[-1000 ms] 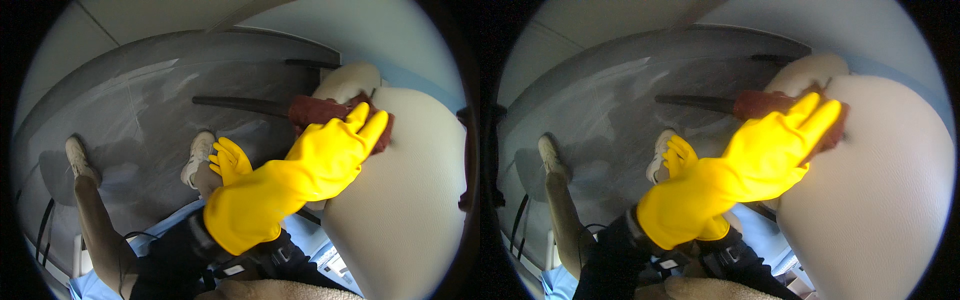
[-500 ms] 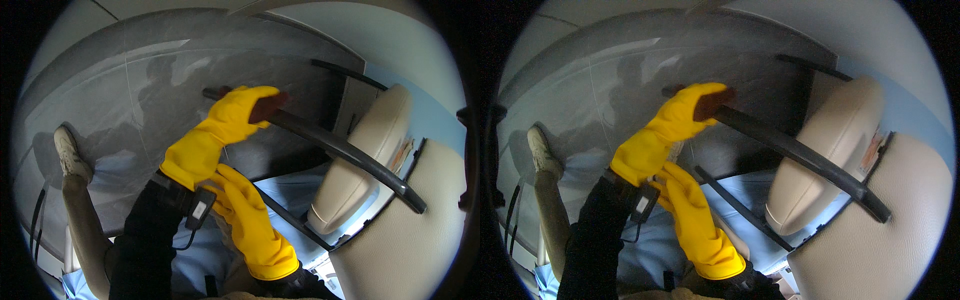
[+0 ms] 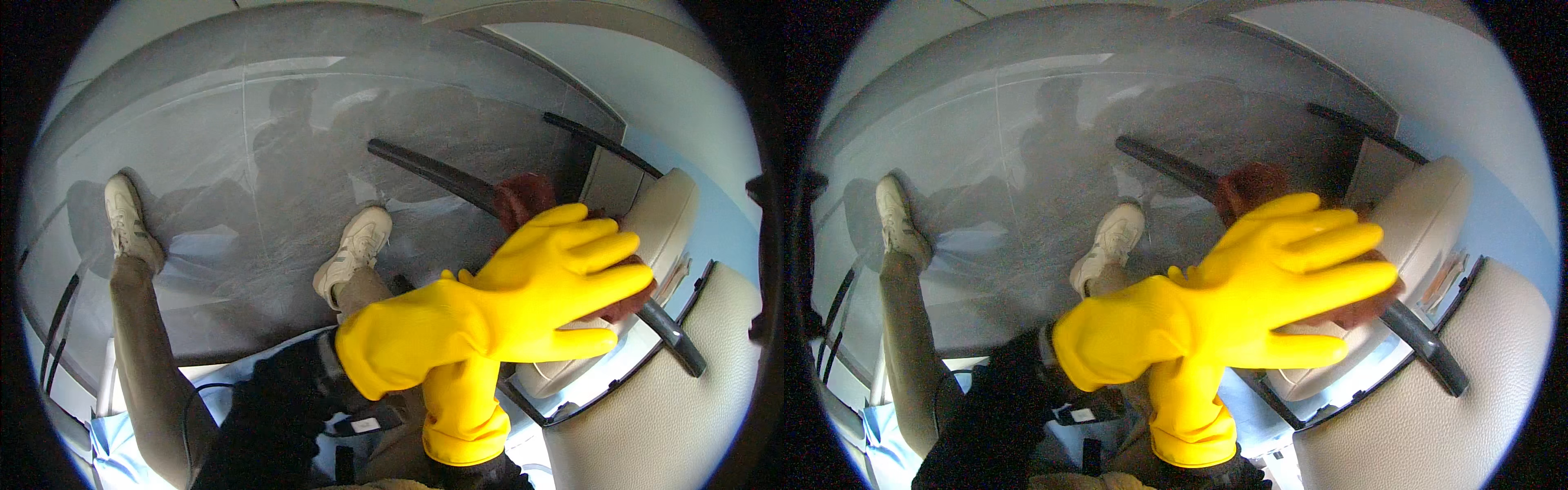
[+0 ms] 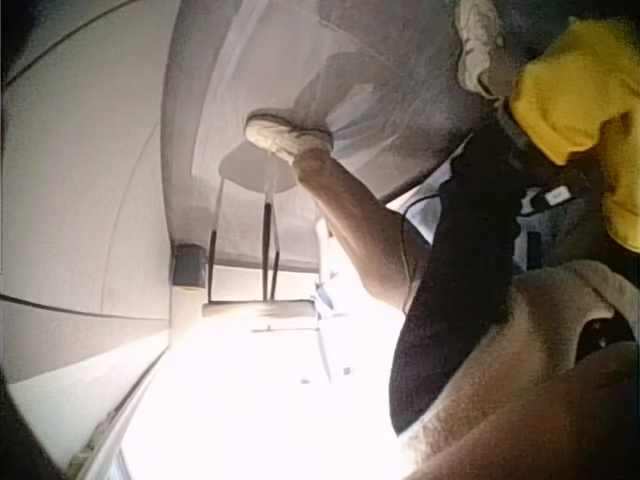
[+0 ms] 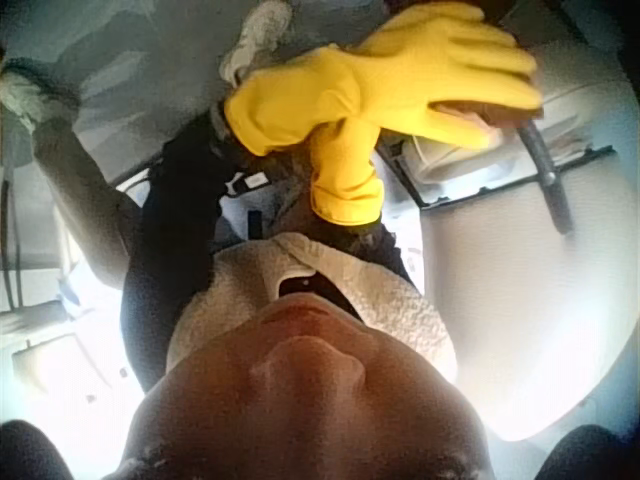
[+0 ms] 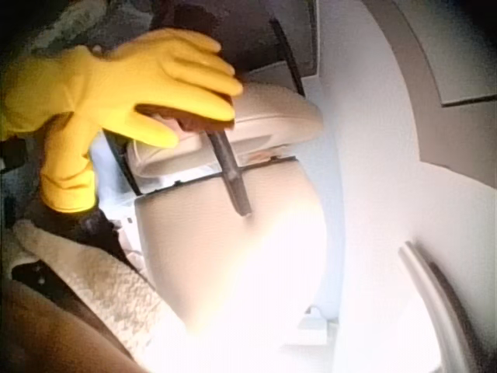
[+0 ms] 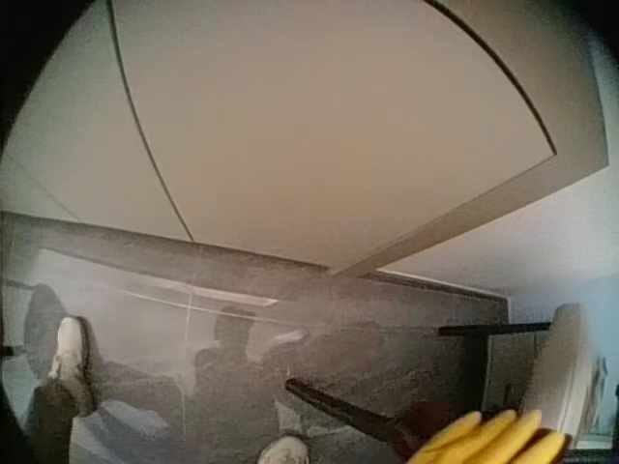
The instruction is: The person wipes various surfaces in a bedroom using a brown cloth. They clean the wall, a chair, a bedside table, the bed headboard, and the interior of a wardrobe. The person moves books aside to clean the table and wipes multiple surfaces systematically.
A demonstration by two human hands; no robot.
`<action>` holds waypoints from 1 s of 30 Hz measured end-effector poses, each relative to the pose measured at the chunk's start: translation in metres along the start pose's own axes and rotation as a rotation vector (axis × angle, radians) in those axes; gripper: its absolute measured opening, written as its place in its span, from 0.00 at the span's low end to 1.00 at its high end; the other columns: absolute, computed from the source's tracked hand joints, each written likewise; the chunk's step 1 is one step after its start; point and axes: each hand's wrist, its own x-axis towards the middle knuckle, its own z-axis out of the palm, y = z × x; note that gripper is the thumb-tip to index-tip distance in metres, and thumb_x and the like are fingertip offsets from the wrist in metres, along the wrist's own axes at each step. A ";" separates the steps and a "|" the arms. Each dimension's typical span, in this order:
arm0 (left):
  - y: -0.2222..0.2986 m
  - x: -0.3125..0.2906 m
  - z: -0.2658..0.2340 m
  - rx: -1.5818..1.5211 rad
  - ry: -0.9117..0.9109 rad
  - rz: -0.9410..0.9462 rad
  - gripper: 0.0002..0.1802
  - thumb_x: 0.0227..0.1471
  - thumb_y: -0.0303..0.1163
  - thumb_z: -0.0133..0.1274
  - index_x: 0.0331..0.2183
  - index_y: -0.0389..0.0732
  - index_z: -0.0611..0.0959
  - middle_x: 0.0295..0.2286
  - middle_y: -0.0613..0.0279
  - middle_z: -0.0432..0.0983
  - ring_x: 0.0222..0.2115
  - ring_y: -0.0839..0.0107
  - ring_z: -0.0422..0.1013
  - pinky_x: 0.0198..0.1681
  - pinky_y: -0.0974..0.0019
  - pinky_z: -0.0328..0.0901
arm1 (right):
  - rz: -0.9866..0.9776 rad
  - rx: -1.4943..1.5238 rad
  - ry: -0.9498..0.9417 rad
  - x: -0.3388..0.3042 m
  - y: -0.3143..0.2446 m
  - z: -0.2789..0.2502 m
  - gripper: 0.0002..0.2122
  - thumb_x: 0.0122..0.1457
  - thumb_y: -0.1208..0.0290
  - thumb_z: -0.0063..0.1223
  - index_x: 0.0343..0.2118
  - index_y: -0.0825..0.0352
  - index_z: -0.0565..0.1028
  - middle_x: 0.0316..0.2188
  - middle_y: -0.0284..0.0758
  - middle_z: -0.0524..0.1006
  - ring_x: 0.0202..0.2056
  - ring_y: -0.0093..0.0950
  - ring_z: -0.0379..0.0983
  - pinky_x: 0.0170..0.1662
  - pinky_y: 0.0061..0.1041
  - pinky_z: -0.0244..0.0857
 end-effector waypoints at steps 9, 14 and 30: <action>-0.127 -0.095 -0.104 0.222 0.346 -1.006 0.22 0.70 0.47 0.48 0.51 0.44 0.87 0.48 0.49 0.83 0.47 0.53 0.78 0.53 0.52 0.70 | 0.197 0.259 0.100 0.005 -0.031 0.039 0.22 0.77 0.68 0.42 0.70 0.68 0.63 0.69 0.46 0.66 0.69 0.38 0.64 0.74 0.41 0.56; -0.146 -0.122 -0.109 0.183 0.259 -1.009 0.22 0.70 0.49 0.46 0.52 0.47 0.87 0.48 0.50 0.84 0.49 0.52 0.78 0.59 0.55 0.67 | 0.256 0.216 0.095 0.006 -0.031 0.044 0.22 0.77 0.66 0.43 0.70 0.68 0.63 0.69 0.46 0.66 0.69 0.39 0.65 0.74 0.41 0.57; -0.012 0.000 0.004 0.439 0.066 0.054 0.24 0.51 0.44 0.68 0.51 0.55 0.87 0.45 0.60 0.82 0.41 0.59 0.80 0.42 0.57 0.75 | -0.493 -1.014 0.147 0.009 0.006 0.021 0.22 0.73 0.55 0.52 0.60 0.68 0.74 0.55 0.46 0.79 0.55 0.39 0.78 0.57 0.36 0.72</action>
